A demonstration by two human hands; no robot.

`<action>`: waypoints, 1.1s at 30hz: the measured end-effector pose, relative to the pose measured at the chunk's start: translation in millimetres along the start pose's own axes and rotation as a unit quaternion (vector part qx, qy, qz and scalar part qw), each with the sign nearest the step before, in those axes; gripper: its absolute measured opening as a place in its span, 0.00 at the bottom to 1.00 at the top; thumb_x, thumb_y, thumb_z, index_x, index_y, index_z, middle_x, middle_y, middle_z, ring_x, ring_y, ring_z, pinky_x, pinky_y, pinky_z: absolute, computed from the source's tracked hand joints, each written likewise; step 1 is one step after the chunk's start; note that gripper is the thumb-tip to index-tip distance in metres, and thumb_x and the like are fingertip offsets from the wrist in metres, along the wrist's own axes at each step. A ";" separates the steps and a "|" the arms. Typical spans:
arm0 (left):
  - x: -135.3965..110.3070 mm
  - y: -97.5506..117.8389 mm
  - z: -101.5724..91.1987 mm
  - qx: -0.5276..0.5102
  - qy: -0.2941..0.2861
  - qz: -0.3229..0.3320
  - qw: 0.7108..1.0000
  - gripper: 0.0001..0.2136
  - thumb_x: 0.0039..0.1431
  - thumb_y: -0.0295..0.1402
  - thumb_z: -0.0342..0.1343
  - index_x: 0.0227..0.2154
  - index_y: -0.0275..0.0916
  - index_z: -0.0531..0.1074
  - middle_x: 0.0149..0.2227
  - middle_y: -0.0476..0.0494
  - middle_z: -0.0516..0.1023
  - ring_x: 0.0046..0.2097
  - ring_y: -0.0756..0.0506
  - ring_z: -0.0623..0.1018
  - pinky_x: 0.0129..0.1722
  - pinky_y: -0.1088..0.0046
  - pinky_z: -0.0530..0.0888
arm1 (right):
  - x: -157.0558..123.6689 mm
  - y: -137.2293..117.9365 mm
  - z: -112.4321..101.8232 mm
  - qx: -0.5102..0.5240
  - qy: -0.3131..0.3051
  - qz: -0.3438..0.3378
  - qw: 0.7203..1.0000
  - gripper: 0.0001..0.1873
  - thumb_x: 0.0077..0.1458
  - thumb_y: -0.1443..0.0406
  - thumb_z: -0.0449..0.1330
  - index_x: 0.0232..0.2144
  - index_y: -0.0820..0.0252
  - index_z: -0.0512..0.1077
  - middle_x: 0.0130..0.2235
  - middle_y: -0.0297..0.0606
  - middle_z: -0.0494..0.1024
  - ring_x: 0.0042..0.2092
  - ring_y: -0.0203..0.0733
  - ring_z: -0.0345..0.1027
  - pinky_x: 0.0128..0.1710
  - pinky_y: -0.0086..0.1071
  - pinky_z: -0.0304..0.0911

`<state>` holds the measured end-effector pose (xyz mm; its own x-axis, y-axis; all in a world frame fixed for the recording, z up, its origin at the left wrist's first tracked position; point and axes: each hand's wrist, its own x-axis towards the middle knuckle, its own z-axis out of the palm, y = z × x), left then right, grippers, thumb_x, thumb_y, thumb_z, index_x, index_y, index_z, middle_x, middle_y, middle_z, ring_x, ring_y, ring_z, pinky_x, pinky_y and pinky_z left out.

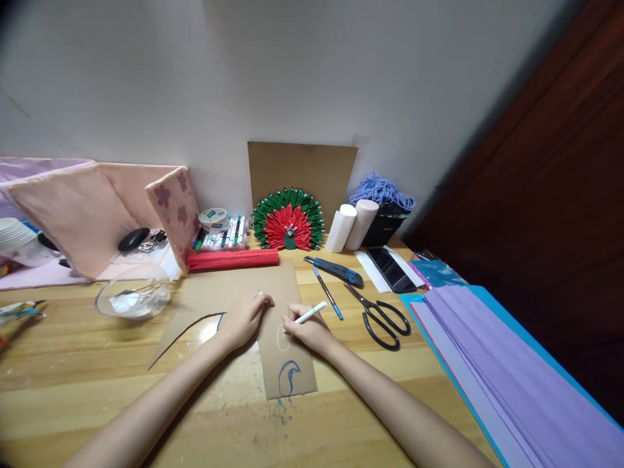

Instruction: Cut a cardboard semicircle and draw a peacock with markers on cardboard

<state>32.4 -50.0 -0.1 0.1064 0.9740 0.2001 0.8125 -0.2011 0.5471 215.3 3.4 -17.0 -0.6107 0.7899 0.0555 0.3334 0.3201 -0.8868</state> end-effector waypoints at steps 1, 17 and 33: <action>0.0 0.3 -0.4 0.000 -0.001 -0.001 1.000 0.10 0.60 0.27 0.40 0.37 0.41 0.66 0.37 0.44 0.72 0.40 0.46 0.70 0.39 0.70 0.66 | 0.0 0.4 0.1 -0.001 0.000 0.001 1.000 0.15 0.50 0.63 0.54 0.15 0.59 0.57 0.17 0.29 0.62 0.21 0.32 0.54 0.22 0.26 0.48; 1.8 -1.1 2.4 0.006 0.000 0.020 1.000 0.10 0.60 0.26 0.41 0.37 0.39 0.66 0.37 0.44 0.71 0.40 0.46 0.70 0.39 0.70 0.66 | -1.9 -5.7 -3.2 0.020 -0.002 0.008 1.000 0.15 0.49 0.63 0.54 0.15 0.59 0.57 0.16 0.29 0.64 0.21 0.32 0.57 0.21 0.25 0.50; 2.4 -2.4 3.7 0.008 -0.005 0.022 1.000 0.10 0.60 0.26 0.40 0.37 0.40 0.66 0.36 0.45 0.71 0.39 0.46 0.70 0.40 0.69 0.66 | -1.8 -2.0 -3.8 -0.002 -0.004 -0.005 1.000 0.15 0.50 0.64 0.54 0.14 0.59 0.56 0.16 0.28 0.62 0.21 0.31 0.54 0.22 0.25 0.49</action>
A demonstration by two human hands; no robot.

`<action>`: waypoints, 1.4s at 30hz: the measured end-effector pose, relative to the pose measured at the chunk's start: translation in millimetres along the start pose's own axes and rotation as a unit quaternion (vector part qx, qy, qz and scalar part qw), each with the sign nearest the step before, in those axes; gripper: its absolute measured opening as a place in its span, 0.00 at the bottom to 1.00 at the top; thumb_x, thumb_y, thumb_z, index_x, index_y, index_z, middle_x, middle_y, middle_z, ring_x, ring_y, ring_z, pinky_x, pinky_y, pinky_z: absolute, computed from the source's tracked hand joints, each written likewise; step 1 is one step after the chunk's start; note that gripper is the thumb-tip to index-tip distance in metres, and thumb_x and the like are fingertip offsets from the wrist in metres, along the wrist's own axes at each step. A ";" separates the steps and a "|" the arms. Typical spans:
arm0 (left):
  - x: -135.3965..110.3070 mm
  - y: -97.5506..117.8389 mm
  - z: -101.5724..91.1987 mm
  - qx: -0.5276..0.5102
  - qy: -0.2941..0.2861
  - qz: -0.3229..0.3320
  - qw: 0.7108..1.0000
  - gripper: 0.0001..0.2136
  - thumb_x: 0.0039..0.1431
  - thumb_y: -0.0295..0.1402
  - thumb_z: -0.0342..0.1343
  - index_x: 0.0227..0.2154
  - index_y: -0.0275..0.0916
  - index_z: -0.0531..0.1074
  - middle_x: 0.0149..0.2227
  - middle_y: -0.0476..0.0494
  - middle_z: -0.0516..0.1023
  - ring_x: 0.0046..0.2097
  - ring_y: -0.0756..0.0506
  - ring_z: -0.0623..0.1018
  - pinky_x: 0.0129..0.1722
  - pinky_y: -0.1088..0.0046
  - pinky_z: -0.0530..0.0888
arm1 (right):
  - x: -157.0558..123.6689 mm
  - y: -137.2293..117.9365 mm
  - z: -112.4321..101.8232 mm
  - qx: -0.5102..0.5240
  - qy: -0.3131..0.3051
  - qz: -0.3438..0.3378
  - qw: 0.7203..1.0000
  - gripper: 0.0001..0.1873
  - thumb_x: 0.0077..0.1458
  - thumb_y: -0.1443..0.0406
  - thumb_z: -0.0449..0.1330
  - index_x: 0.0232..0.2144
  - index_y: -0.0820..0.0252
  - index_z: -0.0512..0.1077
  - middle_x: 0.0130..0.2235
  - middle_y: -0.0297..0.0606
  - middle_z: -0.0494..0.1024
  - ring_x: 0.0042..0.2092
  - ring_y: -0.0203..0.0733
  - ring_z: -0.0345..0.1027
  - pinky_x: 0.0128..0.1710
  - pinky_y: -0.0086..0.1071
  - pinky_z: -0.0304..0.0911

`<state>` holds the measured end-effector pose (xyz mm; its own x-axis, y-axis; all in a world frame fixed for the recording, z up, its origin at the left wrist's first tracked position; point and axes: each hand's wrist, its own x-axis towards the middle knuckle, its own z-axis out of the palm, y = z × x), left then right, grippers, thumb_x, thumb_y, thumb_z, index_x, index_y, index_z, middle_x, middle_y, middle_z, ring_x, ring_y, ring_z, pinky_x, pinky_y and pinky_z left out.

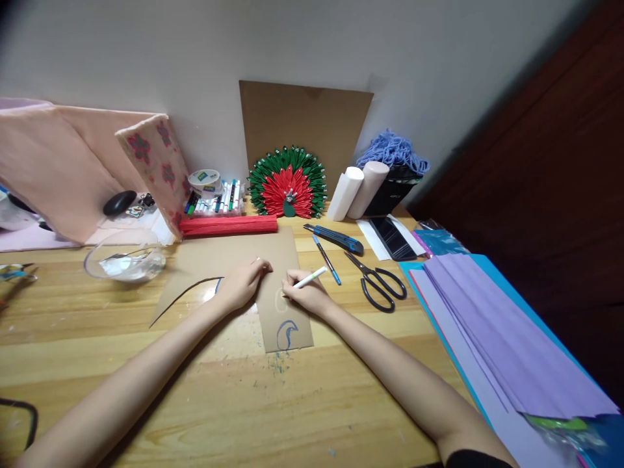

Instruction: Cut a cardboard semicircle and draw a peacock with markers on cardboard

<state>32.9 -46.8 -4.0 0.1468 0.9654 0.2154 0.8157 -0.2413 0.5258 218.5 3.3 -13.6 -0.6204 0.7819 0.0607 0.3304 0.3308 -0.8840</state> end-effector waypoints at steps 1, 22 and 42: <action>0.0 0.0 0.1 -0.001 0.001 0.001 1.000 0.10 0.60 0.26 0.40 0.37 0.40 0.66 0.36 0.45 0.71 0.39 0.46 0.70 0.40 0.69 0.66 | 0.0 0.4 -0.1 -0.001 0.000 0.002 1.000 0.15 0.49 0.65 0.54 0.14 0.59 0.56 0.16 0.28 0.62 0.20 0.31 0.54 0.22 0.25 0.49; 2.0 -1.7 2.5 -0.001 0.007 0.017 1.000 0.09 0.60 0.25 0.41 0.36 0.39 0.66 0.35 0.45 0.71 0.39 0.46 0.69 0.39 0.70 0.66 | -1.1 2.6 -1.9 0.004 -0.018 0.009 1.000 0.15 0.44 0.68 0.54 0.13 0.59 0.52 0.15 0.26 0.58 0.20 0.30 0.51 0.20 0.25 0.47; 1.3 -2.1 2.9 0.004 0.008 0.013 1.000 0.10 0.60 0.25 0.40 0.37 0.40 0.66 0.37 0.45 0.71 0.40 0.46 0.70 0.39 0.70 0.66 | -1.2 -3.0 -2.4 -0.008 -0.006 0.007 1.000 0.16 0.48 0.65 0.54 0.13 0.59 0.55 0.15 0.28 0.61 0.20 0.31 0.54 0.21 0.26 0.48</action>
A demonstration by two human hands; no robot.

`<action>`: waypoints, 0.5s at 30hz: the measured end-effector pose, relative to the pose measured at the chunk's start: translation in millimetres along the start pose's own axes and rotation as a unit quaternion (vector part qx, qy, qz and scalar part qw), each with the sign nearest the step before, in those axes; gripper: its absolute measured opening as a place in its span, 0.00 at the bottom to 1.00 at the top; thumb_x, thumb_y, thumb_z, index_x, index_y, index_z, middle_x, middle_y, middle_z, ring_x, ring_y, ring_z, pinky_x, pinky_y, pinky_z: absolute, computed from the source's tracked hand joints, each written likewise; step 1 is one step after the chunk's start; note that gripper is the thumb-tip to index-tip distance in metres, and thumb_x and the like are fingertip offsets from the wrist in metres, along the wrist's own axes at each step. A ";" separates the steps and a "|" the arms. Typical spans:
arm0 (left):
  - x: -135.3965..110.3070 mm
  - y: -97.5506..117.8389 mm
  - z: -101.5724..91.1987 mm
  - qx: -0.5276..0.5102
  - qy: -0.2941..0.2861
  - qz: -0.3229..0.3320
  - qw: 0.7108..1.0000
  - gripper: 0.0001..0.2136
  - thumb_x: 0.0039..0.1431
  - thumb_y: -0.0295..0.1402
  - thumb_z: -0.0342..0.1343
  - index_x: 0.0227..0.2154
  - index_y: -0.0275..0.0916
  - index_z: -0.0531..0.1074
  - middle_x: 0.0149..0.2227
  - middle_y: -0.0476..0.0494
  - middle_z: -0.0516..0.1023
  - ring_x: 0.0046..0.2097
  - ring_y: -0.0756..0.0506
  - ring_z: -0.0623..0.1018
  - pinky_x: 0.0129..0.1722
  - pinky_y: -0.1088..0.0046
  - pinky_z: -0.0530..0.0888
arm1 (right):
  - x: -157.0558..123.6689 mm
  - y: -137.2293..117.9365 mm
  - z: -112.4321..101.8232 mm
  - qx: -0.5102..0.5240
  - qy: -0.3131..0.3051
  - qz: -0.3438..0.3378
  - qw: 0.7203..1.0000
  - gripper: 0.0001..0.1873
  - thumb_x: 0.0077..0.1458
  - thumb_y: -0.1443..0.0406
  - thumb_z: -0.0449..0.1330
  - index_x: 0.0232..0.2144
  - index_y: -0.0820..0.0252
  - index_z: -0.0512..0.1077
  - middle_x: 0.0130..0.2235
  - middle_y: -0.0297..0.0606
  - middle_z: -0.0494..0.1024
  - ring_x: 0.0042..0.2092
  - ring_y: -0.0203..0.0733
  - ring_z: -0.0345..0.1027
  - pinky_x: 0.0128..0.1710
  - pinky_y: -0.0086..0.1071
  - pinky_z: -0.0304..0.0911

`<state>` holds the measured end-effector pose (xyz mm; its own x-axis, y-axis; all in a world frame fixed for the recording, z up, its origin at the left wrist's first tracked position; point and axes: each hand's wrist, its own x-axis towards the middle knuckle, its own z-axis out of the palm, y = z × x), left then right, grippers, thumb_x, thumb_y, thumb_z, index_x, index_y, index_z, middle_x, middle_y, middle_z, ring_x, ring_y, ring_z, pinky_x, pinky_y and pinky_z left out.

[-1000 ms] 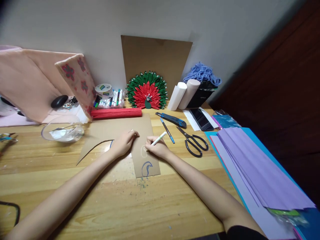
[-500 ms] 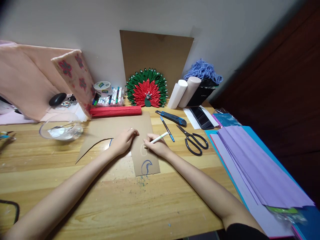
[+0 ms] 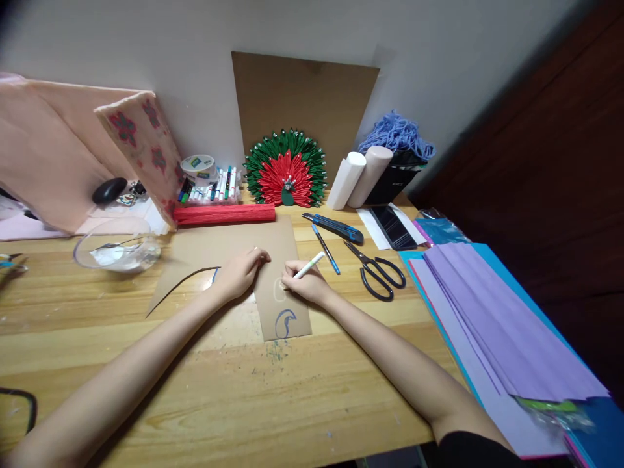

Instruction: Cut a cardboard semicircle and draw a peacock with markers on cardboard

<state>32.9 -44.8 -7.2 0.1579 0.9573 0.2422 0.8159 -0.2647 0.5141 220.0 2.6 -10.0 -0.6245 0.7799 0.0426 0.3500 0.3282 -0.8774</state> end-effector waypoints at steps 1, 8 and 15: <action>-0.1 -0.1 0.1 0.000 0.000 0.000 1.000 0.10 0.60 0.25 0.40 0.37 0.40 0.66 0.37 0.45 0.71 0.40 0.46 0.70 0.39 0.70 0.66 | -0.1 -0.2 0.0 0.001 0.001 0.003 1.000 0.16 0.48 0.66 0.54 0.13 0.59 0.55 0.15 0.28 0.61 0.20 0.31 0.54 0.21 0.26 0.48; 0.6 0.1 -0.1 -0.002 -0.004 0.001 1.000 0.10 0.60 0.25 0.40 0.37 0.39 0.66 0.36 0.44 0.71 0.39 0.46 0.70 0.39 0.70 0.66 | 0.2 1.0 0.5 0.000 -0.001 0.001 1.000 0.15 0.47 0.66 0.54 0.14 0.59 0.54 0.15 0.28 0.60 0.20 0.31 0.53 0.21 0.26 0.48; 0.3 -0.3 -0.1 0.005 -0.003 0.002 1.000 0.10 0.60 0.25 0.40 0.37 0.39 0.66 0.36 0.44 0.71 0.39 0.46 0.70 0.38 0.71 0.66 | 0.0 4.7 0.6 0.005 -0.006 -0.002 1.000 0.15 0.44 0.67 0.54 0.13 0.59 0.52 0.15 0.26 0.57 0.20 0.30 0.50 0.20 0.25 0.46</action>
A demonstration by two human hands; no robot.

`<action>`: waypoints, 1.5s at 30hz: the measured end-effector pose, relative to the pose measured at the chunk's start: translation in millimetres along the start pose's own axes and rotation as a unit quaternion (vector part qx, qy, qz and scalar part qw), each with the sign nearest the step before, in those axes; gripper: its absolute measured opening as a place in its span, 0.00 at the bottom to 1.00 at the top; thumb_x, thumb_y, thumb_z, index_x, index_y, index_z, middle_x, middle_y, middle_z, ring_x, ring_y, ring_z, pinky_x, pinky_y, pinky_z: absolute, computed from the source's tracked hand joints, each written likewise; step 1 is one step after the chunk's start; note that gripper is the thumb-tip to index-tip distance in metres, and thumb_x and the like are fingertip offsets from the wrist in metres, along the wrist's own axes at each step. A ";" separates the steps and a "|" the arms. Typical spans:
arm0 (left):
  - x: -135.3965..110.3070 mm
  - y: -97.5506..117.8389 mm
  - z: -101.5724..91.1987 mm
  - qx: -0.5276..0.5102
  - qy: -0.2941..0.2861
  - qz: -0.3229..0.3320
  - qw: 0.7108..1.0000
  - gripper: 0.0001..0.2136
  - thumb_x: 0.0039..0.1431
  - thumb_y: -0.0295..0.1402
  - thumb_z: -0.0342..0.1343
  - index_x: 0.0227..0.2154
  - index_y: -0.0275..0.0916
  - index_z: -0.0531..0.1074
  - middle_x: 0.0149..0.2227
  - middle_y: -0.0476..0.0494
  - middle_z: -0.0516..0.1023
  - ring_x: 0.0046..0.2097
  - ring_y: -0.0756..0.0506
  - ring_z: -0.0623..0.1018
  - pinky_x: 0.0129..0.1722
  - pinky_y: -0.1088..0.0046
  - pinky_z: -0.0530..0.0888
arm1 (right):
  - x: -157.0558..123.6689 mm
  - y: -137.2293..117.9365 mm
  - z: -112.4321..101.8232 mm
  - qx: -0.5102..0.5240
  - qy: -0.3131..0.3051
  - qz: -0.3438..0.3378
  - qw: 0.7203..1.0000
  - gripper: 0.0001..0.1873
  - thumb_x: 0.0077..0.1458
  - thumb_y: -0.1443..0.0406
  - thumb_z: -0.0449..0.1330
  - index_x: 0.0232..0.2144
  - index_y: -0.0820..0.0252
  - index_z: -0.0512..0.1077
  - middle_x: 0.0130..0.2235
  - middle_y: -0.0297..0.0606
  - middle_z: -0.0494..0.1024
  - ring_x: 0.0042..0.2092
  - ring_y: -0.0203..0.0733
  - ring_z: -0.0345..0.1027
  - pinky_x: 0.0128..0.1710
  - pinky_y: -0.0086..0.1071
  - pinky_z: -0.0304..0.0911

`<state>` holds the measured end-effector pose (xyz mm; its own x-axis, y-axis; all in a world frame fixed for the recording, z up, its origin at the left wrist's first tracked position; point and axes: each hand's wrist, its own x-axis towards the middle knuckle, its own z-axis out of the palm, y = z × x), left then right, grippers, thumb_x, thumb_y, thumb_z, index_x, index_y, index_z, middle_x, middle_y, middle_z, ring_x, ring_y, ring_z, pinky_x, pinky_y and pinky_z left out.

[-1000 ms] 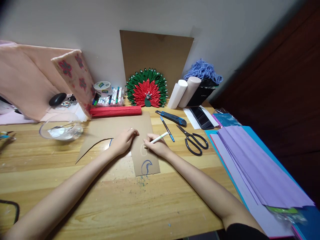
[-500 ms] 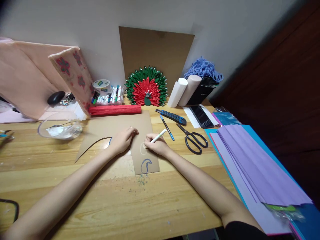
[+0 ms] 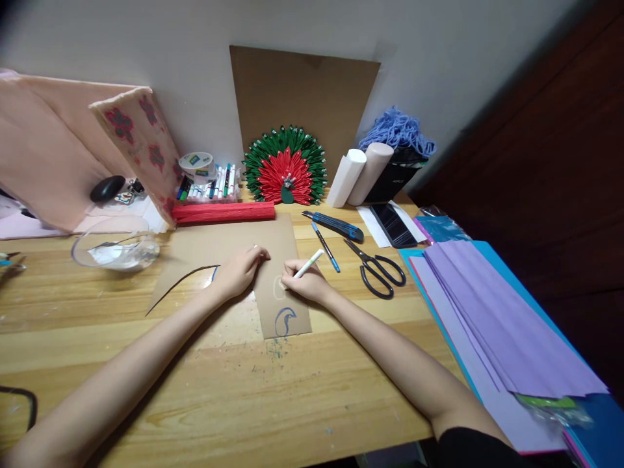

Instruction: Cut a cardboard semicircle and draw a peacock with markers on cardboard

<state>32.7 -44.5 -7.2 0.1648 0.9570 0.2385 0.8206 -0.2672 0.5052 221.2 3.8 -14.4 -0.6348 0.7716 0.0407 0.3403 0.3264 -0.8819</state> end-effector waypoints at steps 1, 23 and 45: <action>-0.1 0.2 -0.2 0.001 -0.001 -0.001 1.000 0.10 0.60 0.25 0.40 0.37 0.39 0.66 0.36 0.44 0.71 0.39 0.46 0.70 0.38 0.70 0.66 | -0.2 -0.1 0.0 0.004 -0.006 0.002 1.000 0.15 0.43 0.67 0.54 0.13 0.59 0.52 0.15 0.26 0.57 0.20 0.30 0.50 0.20 0.25 0.46; 0.6 3.1 -2.2 0.003 -0.007 -0.009 1.000 0.10 0.60 0.25 0.40 0.37 0.39 0.66 0.36 0.44 0.72 0.39 0.46 0.70 0.39 0.70 0.66 | -0.3 -3.0 -0.5 0.027 0.045 -0.011 0.999 0.17 0.53 0.61 0.53 0.16 0.59 0.58 0.17 0.29 0.63 0.21 0.32 0.56 0.23 0.26 0.51; 0.1 2.8 -1.5 -0.004 -0.001 -0.008 1.000 0.11 0.60 0.26 0.39 0.37 0.39 0.67 0.36 0.44 0.72 0.39 0.46 0.70 0.39 0.69 0.66 | 0.6 2.2 1.4 0.044 0.062 0.000 0.997 0.17 0.53 0.60 0.52 0.16 0.59 0.56 0.17 0.28 0.61 0.21 0.32 0.55 0.23 0.26 0.50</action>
<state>34.2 -45.3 -4.5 0.1526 0.9617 0.2275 0.8189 -0.2519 0.5157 220.7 4.2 -16.9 -0.5428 0.8345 0.0941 0.2745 0.2822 -0.9193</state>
